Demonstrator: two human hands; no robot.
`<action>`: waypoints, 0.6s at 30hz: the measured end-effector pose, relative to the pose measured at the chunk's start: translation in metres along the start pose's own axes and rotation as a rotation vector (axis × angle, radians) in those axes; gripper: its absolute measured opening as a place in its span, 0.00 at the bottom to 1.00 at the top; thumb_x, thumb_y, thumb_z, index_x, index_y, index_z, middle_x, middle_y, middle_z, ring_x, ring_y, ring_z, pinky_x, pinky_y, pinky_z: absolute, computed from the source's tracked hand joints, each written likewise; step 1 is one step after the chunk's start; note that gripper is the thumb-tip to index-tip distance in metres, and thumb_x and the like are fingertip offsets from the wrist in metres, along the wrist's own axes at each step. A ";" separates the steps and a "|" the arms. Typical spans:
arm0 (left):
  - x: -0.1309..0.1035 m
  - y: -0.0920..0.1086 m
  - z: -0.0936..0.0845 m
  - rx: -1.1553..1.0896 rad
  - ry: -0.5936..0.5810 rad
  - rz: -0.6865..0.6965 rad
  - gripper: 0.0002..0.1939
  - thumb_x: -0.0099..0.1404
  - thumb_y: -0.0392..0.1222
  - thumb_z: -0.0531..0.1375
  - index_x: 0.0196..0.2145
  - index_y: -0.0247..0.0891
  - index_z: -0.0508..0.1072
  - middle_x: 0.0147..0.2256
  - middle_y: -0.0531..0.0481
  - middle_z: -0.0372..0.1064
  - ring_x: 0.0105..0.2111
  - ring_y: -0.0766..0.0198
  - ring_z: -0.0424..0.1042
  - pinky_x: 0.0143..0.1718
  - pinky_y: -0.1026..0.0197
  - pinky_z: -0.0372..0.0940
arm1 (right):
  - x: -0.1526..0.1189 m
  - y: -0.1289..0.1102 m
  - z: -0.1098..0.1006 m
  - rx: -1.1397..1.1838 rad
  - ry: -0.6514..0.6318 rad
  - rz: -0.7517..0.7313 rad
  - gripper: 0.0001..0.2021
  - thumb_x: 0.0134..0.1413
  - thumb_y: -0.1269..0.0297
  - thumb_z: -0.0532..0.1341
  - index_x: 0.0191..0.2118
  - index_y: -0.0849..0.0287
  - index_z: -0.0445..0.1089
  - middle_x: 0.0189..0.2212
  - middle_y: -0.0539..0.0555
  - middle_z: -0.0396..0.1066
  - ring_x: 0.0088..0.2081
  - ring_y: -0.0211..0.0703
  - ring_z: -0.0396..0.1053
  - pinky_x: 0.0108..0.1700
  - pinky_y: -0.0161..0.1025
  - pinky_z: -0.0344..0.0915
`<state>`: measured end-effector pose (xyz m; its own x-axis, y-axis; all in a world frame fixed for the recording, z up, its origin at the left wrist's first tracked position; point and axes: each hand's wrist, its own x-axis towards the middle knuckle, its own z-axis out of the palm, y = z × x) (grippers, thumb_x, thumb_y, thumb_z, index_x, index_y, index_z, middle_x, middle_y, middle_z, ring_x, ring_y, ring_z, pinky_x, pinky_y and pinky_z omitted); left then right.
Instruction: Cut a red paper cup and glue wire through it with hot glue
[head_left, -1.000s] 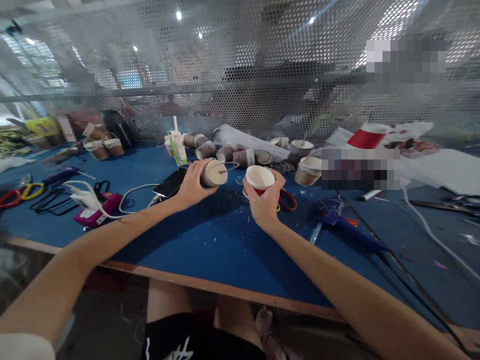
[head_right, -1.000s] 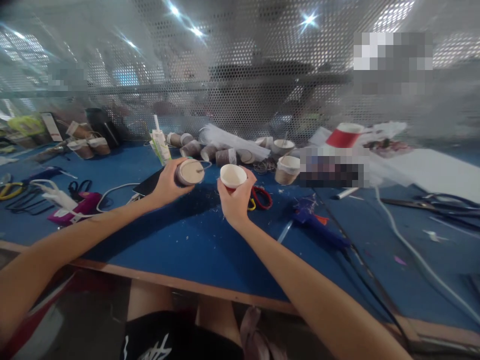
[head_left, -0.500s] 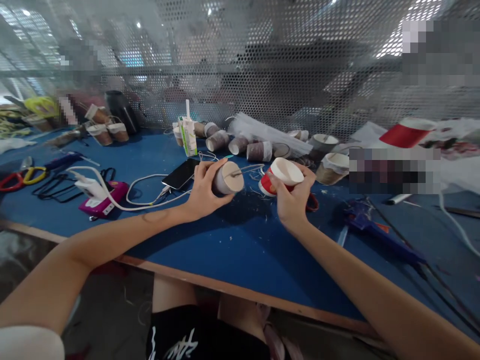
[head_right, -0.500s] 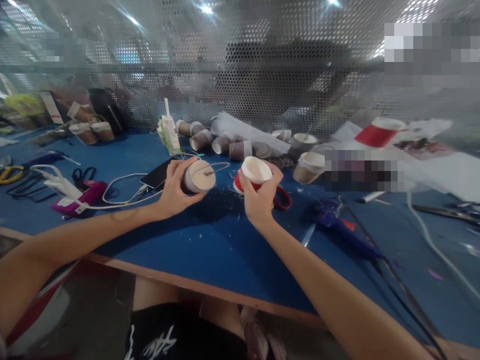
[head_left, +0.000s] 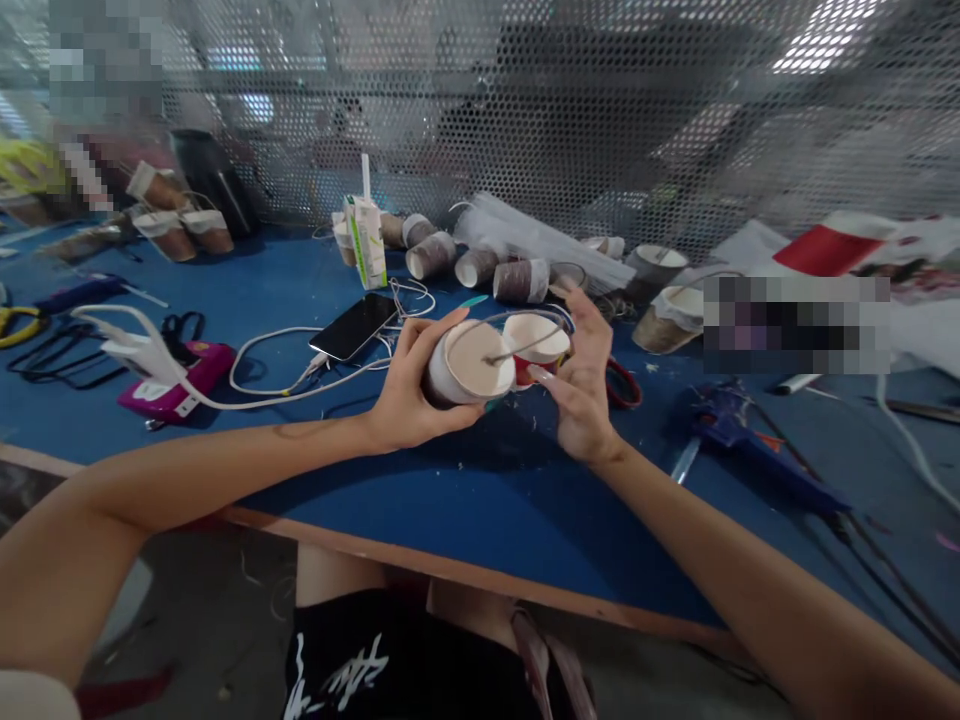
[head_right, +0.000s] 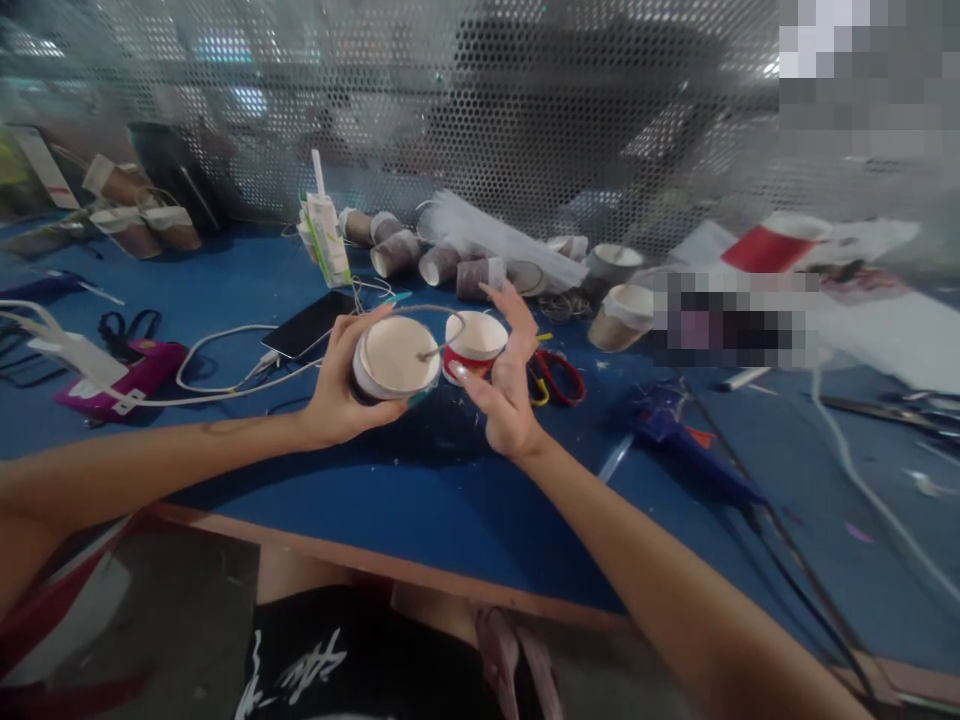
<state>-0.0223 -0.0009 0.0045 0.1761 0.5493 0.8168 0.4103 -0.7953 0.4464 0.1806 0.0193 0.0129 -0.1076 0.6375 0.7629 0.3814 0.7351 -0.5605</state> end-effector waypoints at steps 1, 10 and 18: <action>0.000 0.000 0.000 -0.012 -0.006 0.002 0.40 0.53 0.55 0.65 0.60 0.46 0.56 0.49 0.44 0.61 0.49 0.53 0.62 0.55 0.42 0.59 | 0.001 -0.005 -0.002 -0.063 0.027 -0.098 0.29 0.50 0.44 0.55 0.57 0.47 0.55 0.60 0.54 0.55 0.63 0.58 0.49 0.63 0.63 0.46; -0.002 0.001 0.001 -0.096 -0.081 0.039 0.42 0.54 0.57 0.64 0.61 0.43 0.54 0.49 0.43 0.65 0.51 0.49 0.64 0.56 0.42 0.58 | 0.014 -0.030 -0.010 -0.310 0.032 -0.498 0.12 0.58 0.63 0.56 0.25 0.54 0.55 0.19 0.47 0.60 0.24 0.39 0.59 0.32 0.44 0.57; -0.001 0.002 -0.001 -0.071 -0.109 0.081 0.40 0.56 0.60 0.61 0.61 0.45 0.53 0.50 0.43 0.66 0.51 0.51 0.65 0.56 0.42 0.56 | 0.016 -0.035 -0.012 -0.352 -0.070 -0.435 0.13 0.58 0.69 0.56 0.24 0.55 0.54 0.18 0.45 0.55 0.22 0.36 0.54 0.32 0.43 0.58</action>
<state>-0.0225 -0.0031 0.0052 0.3040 0.5044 0.8082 0.3268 -0.8521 0.4089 0.1762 0.0011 0.0482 -0.3796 0.3157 0.8696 0.5700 0.8202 -0.0490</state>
